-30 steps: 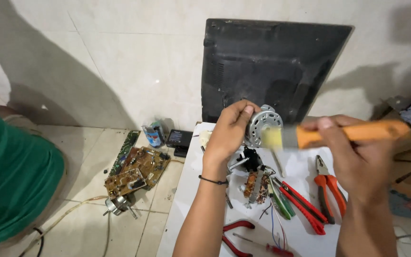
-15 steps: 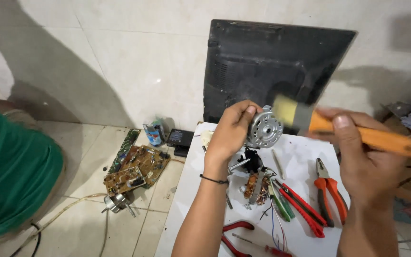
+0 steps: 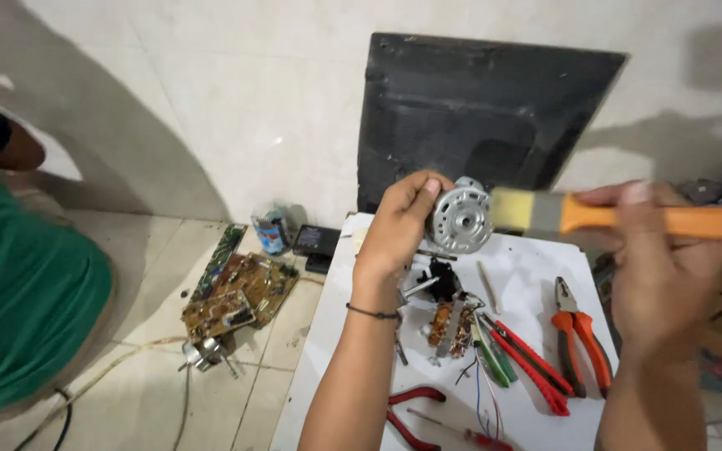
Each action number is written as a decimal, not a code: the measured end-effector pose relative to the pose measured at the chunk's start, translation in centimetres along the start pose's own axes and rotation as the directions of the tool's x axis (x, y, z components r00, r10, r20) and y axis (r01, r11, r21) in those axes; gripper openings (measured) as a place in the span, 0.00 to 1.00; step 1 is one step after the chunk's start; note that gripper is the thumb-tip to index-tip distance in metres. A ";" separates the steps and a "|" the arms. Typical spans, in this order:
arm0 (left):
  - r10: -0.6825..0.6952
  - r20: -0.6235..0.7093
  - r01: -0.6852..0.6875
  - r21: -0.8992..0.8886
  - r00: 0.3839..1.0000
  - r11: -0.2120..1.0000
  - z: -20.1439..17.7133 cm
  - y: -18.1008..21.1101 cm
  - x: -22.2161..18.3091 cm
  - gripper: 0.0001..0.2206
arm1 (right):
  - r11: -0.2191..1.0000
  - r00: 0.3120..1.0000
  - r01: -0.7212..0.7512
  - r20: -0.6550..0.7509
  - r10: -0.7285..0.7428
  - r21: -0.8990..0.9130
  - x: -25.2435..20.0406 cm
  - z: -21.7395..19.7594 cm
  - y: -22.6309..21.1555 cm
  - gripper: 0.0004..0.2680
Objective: The person uses a brush to clean dust from a small metal fan housing and then from a copper-wound motor stator. The person rotates the components to reach different areas and places them back on the table after brushing.
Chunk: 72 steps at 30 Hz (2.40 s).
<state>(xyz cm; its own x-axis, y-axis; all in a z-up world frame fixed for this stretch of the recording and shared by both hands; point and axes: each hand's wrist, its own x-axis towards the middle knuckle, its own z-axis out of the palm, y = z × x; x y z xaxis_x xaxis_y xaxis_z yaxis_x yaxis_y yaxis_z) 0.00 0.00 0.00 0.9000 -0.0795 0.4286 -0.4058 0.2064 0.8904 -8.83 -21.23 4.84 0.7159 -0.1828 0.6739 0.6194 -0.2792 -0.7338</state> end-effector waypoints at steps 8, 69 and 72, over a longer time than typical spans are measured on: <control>-0.044 0.002 0.042 -0.321 0.999 0.946 1.1 0.9 -0.3 0.14 | 0.941 0.933 -0.299 0.257 0.253 0.158 0.9 1.2 1.8 0.08; 0.123 0.003 -0.122 -0.116 0.992 0.986 2.2 1.4 -1.8 0.14 | 0.940 0.977 -0.186 0.151 0.148 0.286 0.0 1.6 0.5 0.20; 0.066 -0.168 -0.022 0.250 0.984 0.968 1.3 1.2 -3.4 0.13 | 0.870 0.942 -0.204 0.332 0.049 0.449 -0.1 0.8 1.5 0.16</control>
<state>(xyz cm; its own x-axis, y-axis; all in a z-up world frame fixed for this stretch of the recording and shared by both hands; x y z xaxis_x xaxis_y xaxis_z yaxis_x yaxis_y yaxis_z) -3.81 -0.78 -0.19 0.8851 0.0996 0.4546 -0.4527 -0.0426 0.8906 -7.71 -20.86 3.60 0.8118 0.1274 0.5699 0.5376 0.2179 -0.8145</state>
